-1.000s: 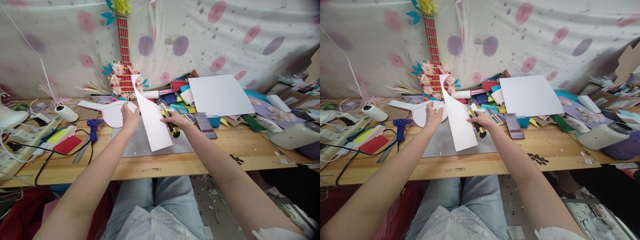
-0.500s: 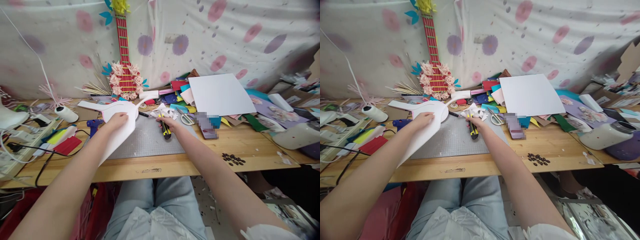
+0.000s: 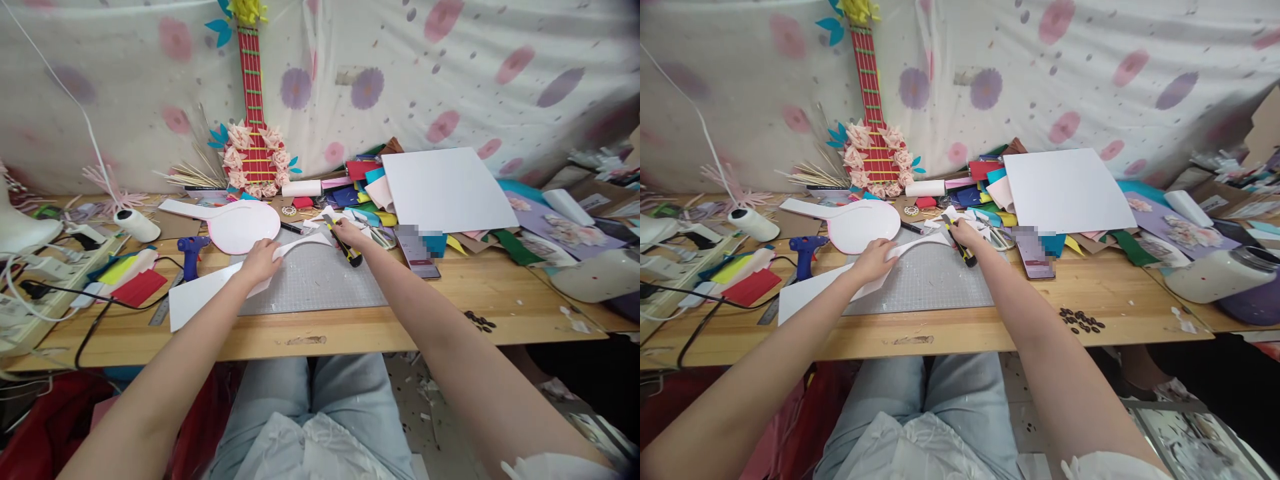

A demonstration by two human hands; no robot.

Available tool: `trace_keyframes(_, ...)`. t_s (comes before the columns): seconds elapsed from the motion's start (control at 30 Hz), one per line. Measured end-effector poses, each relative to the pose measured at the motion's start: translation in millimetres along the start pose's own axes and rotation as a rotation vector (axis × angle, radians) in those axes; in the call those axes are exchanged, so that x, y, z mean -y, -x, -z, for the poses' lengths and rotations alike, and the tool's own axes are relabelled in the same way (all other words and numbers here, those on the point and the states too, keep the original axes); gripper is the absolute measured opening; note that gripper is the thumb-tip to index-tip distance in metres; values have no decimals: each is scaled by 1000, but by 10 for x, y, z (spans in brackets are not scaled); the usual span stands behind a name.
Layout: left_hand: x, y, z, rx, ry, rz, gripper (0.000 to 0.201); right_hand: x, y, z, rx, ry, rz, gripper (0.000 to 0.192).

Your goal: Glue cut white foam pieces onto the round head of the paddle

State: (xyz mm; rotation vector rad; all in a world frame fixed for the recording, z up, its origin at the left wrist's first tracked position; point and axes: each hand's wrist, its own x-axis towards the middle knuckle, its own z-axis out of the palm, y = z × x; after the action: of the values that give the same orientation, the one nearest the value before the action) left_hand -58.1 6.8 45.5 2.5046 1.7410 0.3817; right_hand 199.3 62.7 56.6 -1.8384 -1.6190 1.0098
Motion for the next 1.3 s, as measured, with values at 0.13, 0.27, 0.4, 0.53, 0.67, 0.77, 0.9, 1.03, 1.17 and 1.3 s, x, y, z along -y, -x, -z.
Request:
trace_keyframes(0.13, -163, -28, -250, -3, 37, -49, 41, 195, 158, -97, 79, 608, 241, 32)
trace_keyframes(0.27, -192, 5, -412, -35, 50, -6, 43, 327, 230, -265, 65, 874, 384, 32)
trace_keyframes(0.4, -194, 30, -425, -34, 63, 51, 44, 417, 205, -375, 97, 947, 417, 34)
trace_keyframes(0.53, -235, 29, -409, -52, 57, 128, 45, 470, 207, -347, 107, 994, 439, 35)
trace_keyframes(0.67, -268, 25, -416, -70, 34, 152, 45, 429, 255, -229, 135, 1014, 445, 31)
trace_keyframes(0.77, -259, 15, -428, -89, 26, 163, 45, 280, 278, -115, 149, 983, 429, 32)
trace_keyframes(0.9, -222, 1, -435, -109, 21, 176, 46, -25, 331, 60, 152, 938, 380, 37)
trace_keyframes(1.03, -216, 5, -427, -99, 31, 177, 46, -176, 458, 163, 119, 830, 360, 40)
trace_keyframes(1.17, -294, -46, -456, -75, 56, 173, 47, -102, 509, 142, 178, 642, 291, 37)
trace_keyframes(1.3, -464, -246, -538, -61, 116, 162, 48, -45, 353, 46, 174, 440, 252, 34)
